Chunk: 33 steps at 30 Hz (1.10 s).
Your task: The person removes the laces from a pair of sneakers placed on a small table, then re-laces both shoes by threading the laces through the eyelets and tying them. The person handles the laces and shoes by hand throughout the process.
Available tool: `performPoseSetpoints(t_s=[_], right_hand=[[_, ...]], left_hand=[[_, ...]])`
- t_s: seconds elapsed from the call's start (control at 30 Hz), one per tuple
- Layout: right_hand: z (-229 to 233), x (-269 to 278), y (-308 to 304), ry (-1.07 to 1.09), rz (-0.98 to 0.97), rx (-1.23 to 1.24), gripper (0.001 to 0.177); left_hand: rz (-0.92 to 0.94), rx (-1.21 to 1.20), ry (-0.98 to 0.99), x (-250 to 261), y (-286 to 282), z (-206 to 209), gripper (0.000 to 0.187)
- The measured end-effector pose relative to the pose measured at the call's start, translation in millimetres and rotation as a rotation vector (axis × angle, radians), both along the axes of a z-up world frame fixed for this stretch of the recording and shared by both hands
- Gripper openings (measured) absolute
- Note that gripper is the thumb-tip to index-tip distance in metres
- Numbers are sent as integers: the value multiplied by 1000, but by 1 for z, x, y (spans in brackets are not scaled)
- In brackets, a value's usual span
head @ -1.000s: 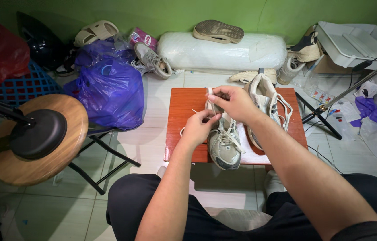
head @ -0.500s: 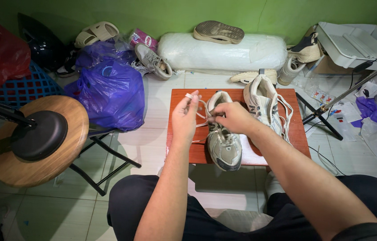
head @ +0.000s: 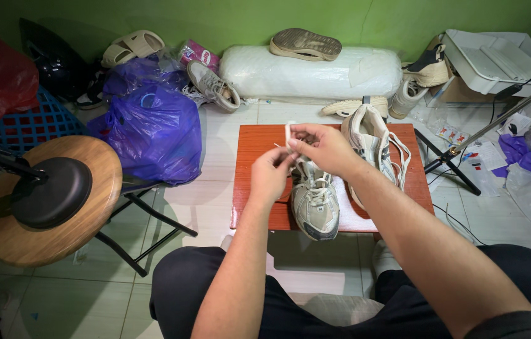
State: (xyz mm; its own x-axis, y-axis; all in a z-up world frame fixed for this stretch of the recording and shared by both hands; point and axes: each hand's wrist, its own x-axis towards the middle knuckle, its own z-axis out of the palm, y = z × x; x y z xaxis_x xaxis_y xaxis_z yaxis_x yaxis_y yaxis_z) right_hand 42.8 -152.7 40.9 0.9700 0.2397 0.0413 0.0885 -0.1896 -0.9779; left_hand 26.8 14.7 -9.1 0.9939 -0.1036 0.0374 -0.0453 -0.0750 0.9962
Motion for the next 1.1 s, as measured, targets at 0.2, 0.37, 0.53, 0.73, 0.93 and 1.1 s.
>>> performPoseSetpoints(t_s=[0.2,0.37,0.53,0.73,0.93,1.1], right_hand=[[-15,-15,-7,-87,82,-275,35],[-18,-19,-8,-95,79,-485,20],[-16,-21,-7,-135,-50,-463,22],[-11,-27,-22,-215,-117,-425,20],[-12,-46,-50,-78,-117,-302,20],[-11,-66,-70,-85,-105,-393,20]], left_hand=[[186,-321,-69,5,13,17,27],[171,-351,-94,9,15,11,29],[138,-107,50,14,14,-4,34],[-207,665,68,-8,15,-16,48],[-572,1025,168,-13,11,-25,29],[-610,914,127,-16,12,-24,25]])
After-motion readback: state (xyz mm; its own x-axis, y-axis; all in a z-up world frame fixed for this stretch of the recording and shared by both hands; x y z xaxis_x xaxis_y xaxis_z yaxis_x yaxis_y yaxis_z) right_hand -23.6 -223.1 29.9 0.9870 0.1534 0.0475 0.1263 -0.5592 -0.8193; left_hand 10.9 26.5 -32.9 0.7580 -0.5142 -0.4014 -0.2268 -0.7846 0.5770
